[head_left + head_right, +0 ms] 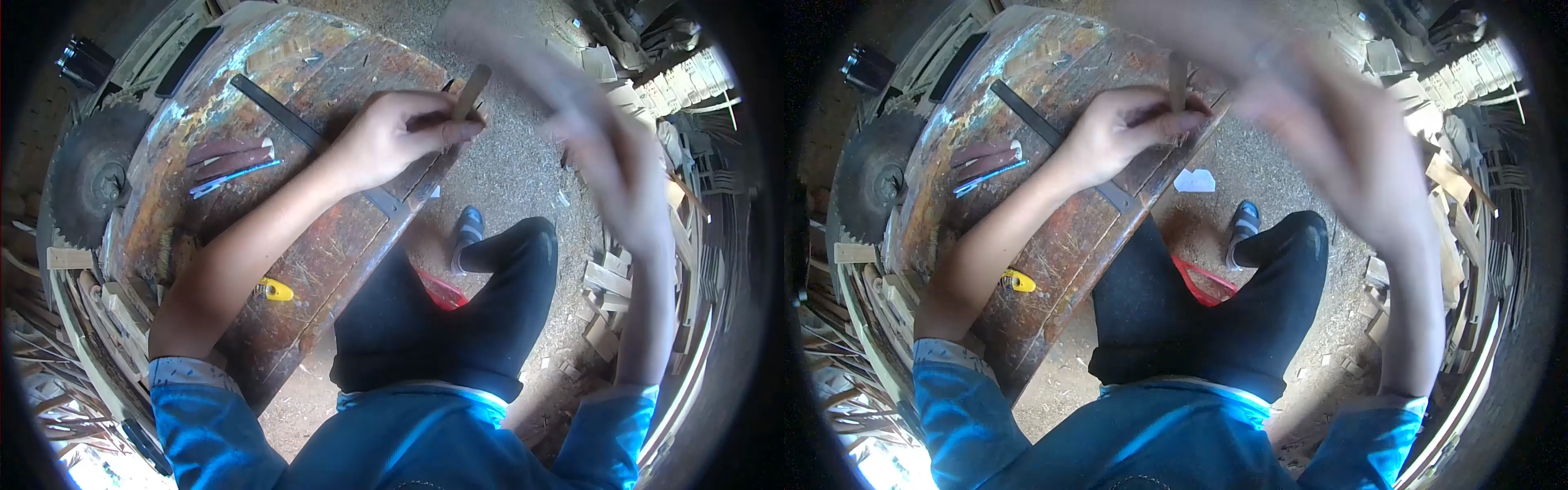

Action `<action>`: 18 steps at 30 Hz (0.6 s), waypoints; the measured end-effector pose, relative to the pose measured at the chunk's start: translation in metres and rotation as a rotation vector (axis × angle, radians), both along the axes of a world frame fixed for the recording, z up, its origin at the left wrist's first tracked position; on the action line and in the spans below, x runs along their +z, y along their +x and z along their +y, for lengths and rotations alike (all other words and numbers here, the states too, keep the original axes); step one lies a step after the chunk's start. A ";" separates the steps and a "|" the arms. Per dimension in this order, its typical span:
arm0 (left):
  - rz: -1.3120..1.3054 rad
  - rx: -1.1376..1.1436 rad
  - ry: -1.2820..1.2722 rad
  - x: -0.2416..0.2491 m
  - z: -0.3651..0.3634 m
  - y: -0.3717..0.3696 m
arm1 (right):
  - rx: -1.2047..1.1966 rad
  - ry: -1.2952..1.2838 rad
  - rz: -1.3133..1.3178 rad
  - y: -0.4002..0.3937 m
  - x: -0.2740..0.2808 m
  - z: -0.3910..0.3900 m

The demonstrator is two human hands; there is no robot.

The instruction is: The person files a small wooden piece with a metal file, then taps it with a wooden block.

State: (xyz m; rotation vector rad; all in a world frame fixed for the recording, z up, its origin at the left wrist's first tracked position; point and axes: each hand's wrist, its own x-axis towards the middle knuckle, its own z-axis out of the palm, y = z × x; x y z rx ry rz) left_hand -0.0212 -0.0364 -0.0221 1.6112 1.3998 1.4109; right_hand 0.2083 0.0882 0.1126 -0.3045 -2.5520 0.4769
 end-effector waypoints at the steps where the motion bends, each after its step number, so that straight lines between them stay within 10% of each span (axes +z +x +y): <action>1: 0.013 -0.003 0.023 -0.001 0.002 -0.001 | 0.064 0.149 -0.123 -0.007 -0.004 -0.006; 6: -0.106 -0.023 -0.045 0.010 -0.004 0.006 | -0.087 -0.348 0.327 0.002 -0.030 0.002; 8: -0.163 -0.042 -0.051 0.010 -0.002 0.005 | -0.016 0.072 0.077 0.000 -0.037 0.002; 18: -0.183 0.013 -0.017 0.007 0.001 0.001 | -0.250 -0.382 0.297 0.026 -0.058 -0.011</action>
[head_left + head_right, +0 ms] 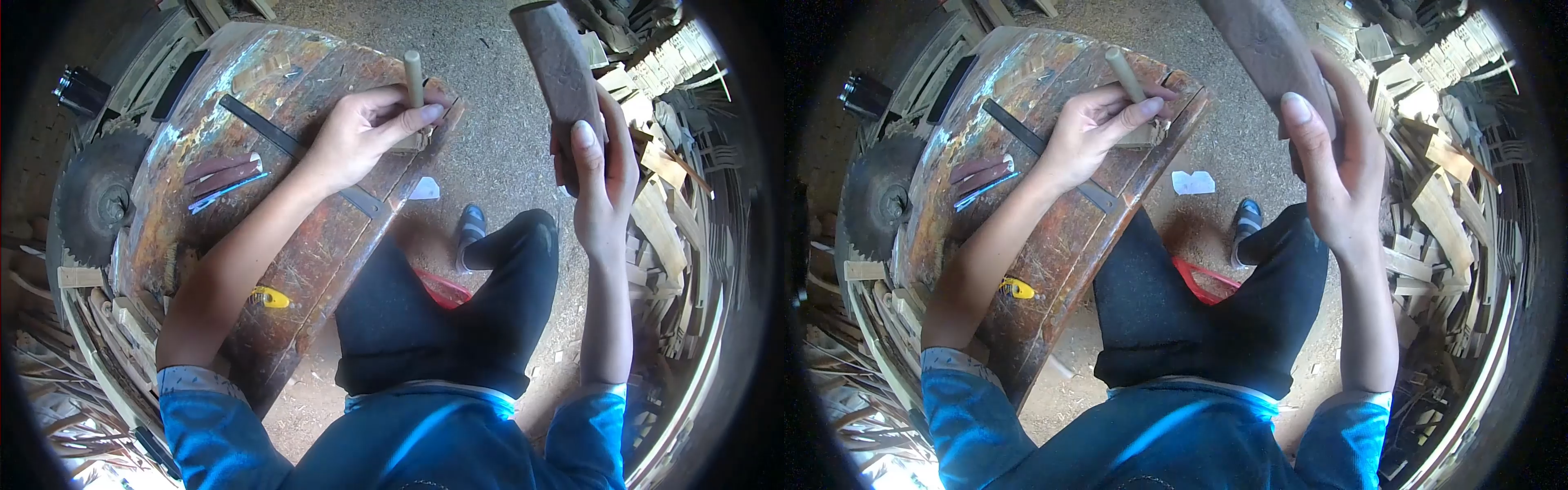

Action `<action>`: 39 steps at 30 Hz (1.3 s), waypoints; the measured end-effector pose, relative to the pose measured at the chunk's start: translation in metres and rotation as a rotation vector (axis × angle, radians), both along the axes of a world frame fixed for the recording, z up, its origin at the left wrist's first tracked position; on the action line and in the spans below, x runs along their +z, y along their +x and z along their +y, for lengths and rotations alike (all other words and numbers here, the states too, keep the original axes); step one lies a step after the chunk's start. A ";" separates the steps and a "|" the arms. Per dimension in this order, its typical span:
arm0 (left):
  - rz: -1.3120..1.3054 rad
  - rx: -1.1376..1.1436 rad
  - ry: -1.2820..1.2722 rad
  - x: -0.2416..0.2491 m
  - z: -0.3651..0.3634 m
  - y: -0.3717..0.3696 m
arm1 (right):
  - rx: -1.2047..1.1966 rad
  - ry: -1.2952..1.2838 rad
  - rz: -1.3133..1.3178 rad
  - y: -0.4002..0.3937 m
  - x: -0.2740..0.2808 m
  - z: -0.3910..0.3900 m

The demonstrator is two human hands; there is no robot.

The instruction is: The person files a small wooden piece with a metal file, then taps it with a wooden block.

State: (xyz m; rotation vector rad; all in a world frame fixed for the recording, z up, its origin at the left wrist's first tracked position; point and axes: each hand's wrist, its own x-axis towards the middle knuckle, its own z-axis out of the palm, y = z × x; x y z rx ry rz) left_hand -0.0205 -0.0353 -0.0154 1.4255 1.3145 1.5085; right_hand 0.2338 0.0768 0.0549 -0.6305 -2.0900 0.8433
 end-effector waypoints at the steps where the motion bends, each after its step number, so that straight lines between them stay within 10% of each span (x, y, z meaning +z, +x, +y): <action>1: 0.019 -0.004 0.004 -0.001 0.000 0.000 | -0.011 0.039 -0.004 0.001 -0.002 0.001; 15: 0.161 0.012 -0.078 0.003 -0.002 0.002 | 0.175 0.141 0.160 -0.020 0.038 0.001; 18: 0.092 0.036 -0.029 -0.003 -0.001 0.003 | 0.264 0.574 -0.393 -0.030 0.046 -0.001; 23: -0.006 0.031 -0.008 0.000 0.000 0.004 | 0.192 0.178 -0.075 -0.036 0.034 -0.014; 39: 0.094 0.013 0.099 -0.004 0.000 0.005 | 0.177 0.246 -0.118 -0.026 0.022 -0.011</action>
